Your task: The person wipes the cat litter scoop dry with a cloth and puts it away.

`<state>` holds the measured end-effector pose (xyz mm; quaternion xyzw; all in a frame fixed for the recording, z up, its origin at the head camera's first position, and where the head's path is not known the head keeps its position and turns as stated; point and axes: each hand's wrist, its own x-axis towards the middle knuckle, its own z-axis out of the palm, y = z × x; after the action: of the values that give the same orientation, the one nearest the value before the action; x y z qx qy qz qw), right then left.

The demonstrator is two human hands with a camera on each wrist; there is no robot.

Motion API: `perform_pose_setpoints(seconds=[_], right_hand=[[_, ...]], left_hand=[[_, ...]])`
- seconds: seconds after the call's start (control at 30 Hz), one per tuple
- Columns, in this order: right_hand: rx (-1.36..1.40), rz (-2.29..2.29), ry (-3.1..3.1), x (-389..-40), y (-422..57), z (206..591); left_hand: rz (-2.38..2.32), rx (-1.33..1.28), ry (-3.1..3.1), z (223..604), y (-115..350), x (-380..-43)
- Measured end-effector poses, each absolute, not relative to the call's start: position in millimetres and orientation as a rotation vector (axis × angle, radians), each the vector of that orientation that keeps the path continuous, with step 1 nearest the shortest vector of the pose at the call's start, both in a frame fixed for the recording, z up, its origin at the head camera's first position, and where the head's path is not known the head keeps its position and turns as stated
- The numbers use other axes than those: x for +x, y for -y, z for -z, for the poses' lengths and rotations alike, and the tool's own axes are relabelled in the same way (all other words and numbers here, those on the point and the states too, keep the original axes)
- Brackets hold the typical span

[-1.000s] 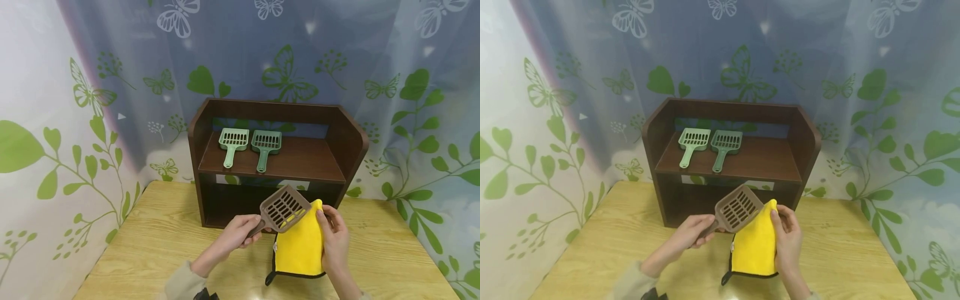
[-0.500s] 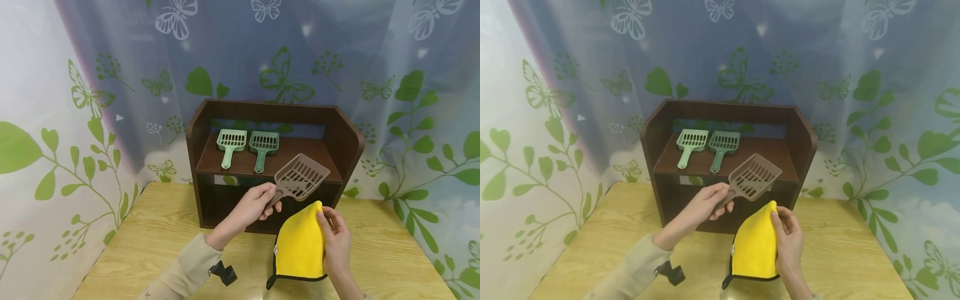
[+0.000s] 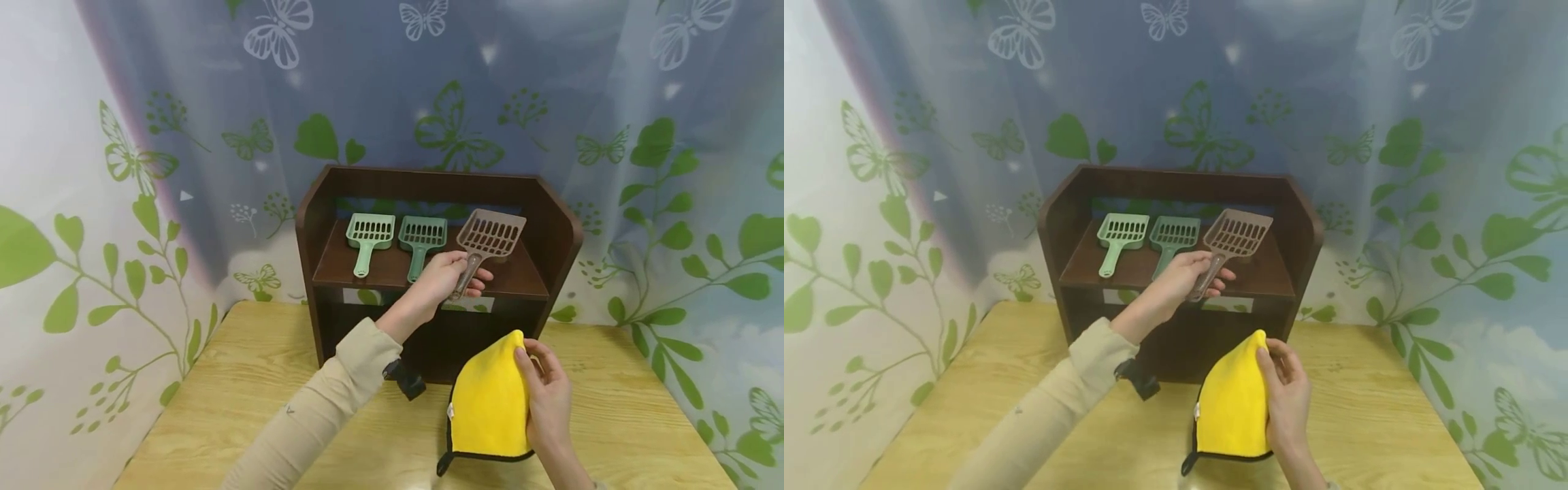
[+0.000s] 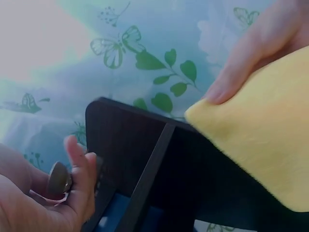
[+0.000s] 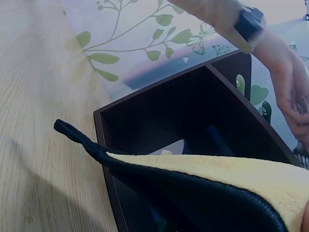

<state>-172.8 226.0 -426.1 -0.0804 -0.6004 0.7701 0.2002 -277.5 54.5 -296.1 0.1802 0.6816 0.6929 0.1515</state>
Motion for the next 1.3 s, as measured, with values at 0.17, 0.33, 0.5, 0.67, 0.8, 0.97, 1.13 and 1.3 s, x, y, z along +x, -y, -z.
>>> perform_pose_setpoints(seconds=[0.17,0.33,0.5,0.67,0.8,0.97,1.13,1.3], right_hand=[[-0.235,-2.159,1.665,-170,-230,427],[-0.232,-2.166,1.670,-167,-233,429],[-0.261,-2.159,1.689,-164,-236,430],[-0.263,-2.164,1.659,-163,-239,431],[-0.266,-2.180,1.631,-162,-242,432],[-0.275,-2.178,1.633,-160,-245,432],[-0.258,-2.105,1.655,-159,-256,427],[-0.202,-1.938,1.817,-158,-273,421]], left_hand=[[-1.994,0.430,-1.910,289,-72,-295],[-1.959,0.352,-1.847,287,-84,-309],[-1.859,0.338,-1.879,287,-90,-318],[-1.790,0.370,-1.968,289,-92,-322],[-1.796,0.395,-2.020,291,-93,-323],[-1.833,0.375,-2.030,293,-92,-326],[-1.802,0.371,-2.077,291,-94,-324],[-1.751,0.397,-2.160,288,-95,-318]])
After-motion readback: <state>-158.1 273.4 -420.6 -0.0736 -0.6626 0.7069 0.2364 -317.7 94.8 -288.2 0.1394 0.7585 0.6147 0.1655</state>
